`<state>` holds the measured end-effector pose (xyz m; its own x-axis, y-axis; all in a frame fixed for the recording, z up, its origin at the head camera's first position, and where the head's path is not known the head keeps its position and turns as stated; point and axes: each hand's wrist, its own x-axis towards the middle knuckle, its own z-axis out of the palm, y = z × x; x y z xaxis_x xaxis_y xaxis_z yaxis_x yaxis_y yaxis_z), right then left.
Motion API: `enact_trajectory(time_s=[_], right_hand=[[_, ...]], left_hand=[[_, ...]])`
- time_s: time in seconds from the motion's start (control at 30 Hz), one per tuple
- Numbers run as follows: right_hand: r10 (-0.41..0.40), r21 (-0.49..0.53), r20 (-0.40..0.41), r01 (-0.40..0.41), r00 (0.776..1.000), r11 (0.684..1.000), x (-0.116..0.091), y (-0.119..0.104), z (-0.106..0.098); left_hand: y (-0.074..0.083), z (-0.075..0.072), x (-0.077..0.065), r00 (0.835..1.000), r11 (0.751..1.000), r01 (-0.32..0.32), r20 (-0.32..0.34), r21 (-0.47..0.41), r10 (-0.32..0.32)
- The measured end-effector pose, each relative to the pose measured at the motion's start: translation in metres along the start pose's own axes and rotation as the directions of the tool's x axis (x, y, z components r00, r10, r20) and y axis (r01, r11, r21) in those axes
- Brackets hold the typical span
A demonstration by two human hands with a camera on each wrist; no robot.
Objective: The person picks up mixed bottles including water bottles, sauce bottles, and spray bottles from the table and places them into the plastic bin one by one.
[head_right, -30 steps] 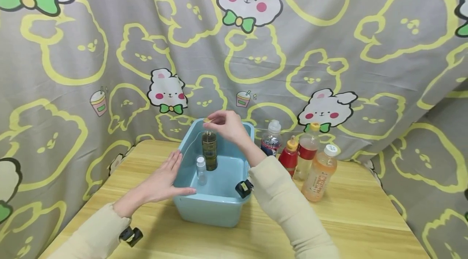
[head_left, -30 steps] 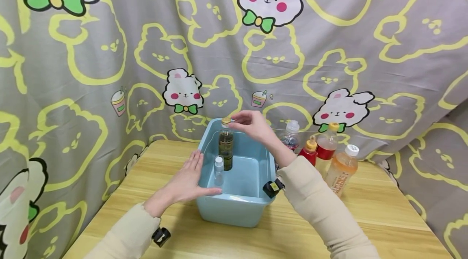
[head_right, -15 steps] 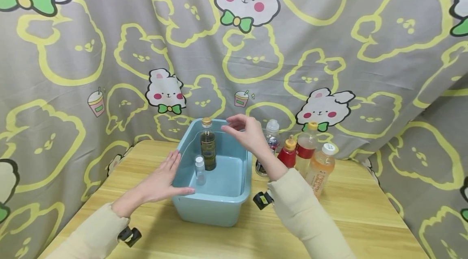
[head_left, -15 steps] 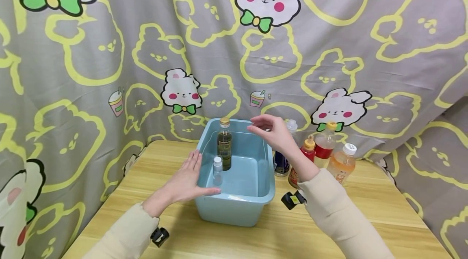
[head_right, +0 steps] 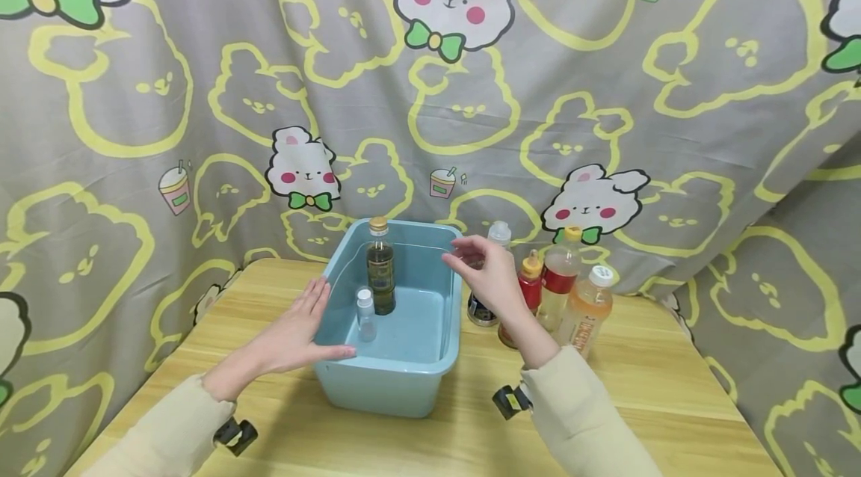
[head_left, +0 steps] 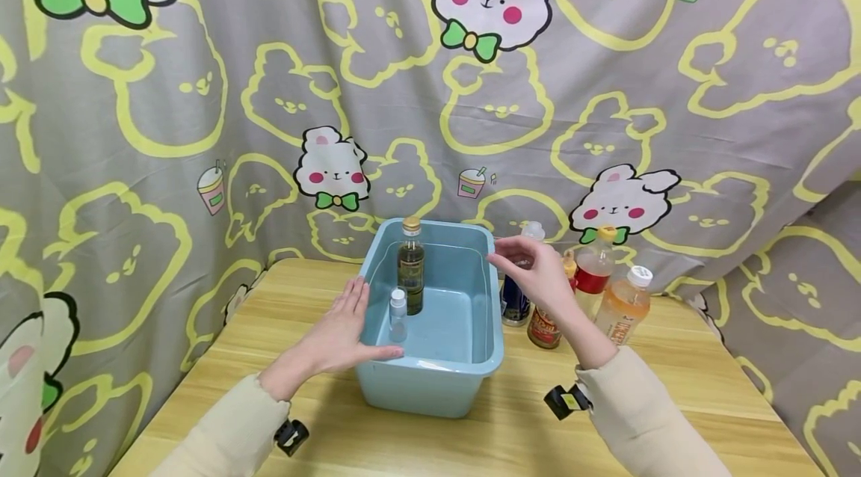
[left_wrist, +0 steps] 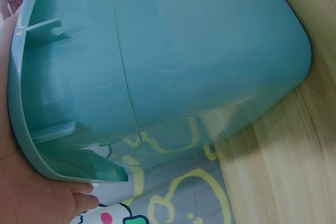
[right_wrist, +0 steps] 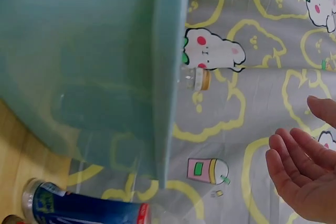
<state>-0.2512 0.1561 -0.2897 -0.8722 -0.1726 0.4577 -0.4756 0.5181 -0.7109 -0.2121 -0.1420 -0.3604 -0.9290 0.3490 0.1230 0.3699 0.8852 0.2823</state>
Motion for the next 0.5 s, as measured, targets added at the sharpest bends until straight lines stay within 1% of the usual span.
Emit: enact_trajectory(time_s=[0.2, 0.3, 0.5], right_hand=[[-0.011, 0.019, -0.066, 0.012, 0.998, 1.000, -0.012, 0.011, -0.006], [-0.014, 0.008, -0.110, 0.015, 0.994, 1.000, -0.016, 0.018, -0.009], [0.021, -0.001, -0.208, -0.021, 0.978, 1.000, -0.023, 0.035, -0.017]], left_hand=[[-0.001, 0.001, 0.000, 1.000, 1.000, -0.004, 0.000, 0.008, 0.004], [-0.001, 0.001, 0.000, 1.000, 1.000, -0.006, -0.002, 0.012, 0.006], [0.000, 0.001, 0.000, 1.000, 1.000, -0.008, -0.007, 0.013, 0.008]])
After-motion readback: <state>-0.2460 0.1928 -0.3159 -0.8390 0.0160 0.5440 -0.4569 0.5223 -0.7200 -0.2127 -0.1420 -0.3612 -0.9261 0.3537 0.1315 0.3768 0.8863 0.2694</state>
